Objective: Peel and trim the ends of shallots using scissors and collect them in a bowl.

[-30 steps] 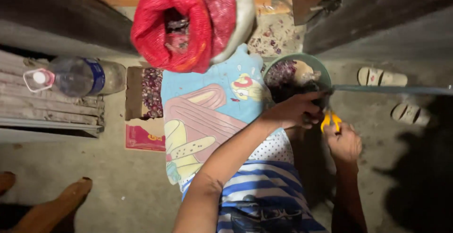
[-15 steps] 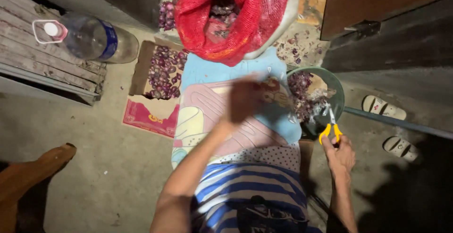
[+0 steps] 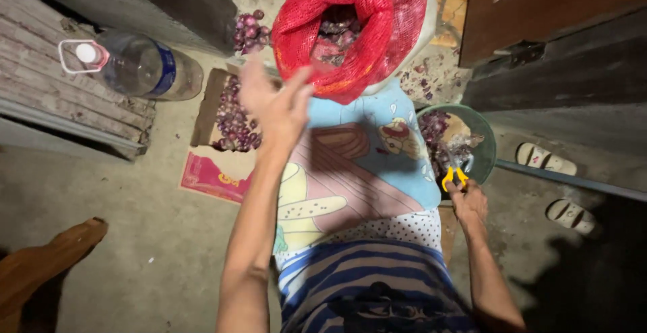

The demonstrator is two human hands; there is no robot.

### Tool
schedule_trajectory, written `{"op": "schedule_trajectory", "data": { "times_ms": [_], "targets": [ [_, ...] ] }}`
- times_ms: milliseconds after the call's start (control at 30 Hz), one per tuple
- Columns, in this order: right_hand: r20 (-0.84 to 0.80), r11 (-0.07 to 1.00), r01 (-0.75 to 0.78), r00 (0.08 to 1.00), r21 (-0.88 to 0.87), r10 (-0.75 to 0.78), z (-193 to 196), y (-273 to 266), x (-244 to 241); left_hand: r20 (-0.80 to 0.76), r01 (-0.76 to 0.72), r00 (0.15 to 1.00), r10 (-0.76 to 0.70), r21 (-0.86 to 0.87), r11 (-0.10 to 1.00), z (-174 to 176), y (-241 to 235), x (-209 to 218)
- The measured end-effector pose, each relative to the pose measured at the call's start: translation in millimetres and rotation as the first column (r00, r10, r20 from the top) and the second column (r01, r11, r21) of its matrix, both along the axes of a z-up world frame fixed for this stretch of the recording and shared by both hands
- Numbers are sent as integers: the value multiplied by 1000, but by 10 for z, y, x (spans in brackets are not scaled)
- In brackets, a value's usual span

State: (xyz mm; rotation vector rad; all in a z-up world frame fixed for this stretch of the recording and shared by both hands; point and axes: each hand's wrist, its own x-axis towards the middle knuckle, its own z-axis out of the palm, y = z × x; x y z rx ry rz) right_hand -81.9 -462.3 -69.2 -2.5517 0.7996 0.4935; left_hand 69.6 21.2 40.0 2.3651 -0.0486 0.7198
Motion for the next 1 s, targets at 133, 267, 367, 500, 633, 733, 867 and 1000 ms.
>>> {"op": "schedule_trajectory", "data": {
  "times_ms": [133,267,367,500,633,733,867,1000],
  "targets": [
    [86,995,14,996,101,-22,-479,-374,-79,14,-34,999,32,185,982,-121,-237,628],
    [-197,977,-202,963,-72,185,-865,-777,-134,-137,-100,983,120,147,984,-402,-106,988],
    [-275,924,-365,905,-117,323,-1172,-981,-363,-224,-92,969,107,75,993,-334,-52,1051],
    [49,859,-504,859,-87,509,-1458,-1170,-608,-39,-82,995,92,195,977,-213,-106,1032],
    [-74,928,-372,926,-23,370,-1450,-988,-531,-28,-79,995,91,290,954,-121,-213,1077],
    [-183,962,-272,945,14,270,-1426,-936,-544,-89,-44,993,80,351,935,-105,-240,1114],
    [-159,961,-273,947,52,278,-1363,-910,-577,-36,-61,996,85,433,899,-174,-251,1176],
    [-219,962,-268,937,43,271,-1090,-696,-461,18,-63,998,62,486,872,-257,-244,1215]
  ]
}}
